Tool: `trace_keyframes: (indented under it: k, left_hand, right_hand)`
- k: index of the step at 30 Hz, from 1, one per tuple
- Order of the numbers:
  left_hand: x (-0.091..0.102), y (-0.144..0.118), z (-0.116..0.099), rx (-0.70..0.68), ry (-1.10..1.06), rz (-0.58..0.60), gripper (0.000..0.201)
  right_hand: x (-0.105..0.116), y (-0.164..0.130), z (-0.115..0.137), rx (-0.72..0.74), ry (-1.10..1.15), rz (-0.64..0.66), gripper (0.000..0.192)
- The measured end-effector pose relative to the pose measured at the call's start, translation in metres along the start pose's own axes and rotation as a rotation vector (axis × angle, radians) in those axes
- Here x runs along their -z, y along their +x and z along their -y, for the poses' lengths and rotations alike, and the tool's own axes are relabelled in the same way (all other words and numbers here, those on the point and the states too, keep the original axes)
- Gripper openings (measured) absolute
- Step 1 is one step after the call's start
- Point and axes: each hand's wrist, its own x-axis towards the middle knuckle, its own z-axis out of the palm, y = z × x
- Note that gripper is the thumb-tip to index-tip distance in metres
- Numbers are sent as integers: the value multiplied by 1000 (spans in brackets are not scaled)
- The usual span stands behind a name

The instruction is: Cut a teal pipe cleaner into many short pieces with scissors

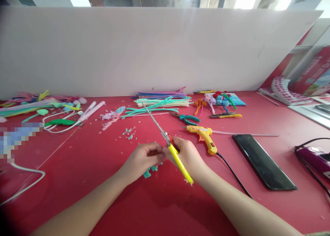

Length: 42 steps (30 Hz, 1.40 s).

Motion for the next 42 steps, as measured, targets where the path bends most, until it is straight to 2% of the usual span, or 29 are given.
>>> trace_keyframes:
  k: [2,7,10,17,42]
  left_hand:
    - [2,2,0,-22,-77,-66,14]
    - [15,9,-1,-113,-362,-355,11]
    - [21,10,-2,-163,-440,-432,11]
    - [24,8,-3,-212,-462,-426,7]
    - [23,9,-2,-239,-526,-434,7]
  right_hand:
    - [2,0,-2,31,-135,-54,20]
    - [1,-1,-3,44,-445,-123,30]
    - [-2,-1,-4,43,-540,-120,32]
    - [-6,-1,-10,79,-664,-108,31]
    - [-5,1,-14,118,-700,-147,33]
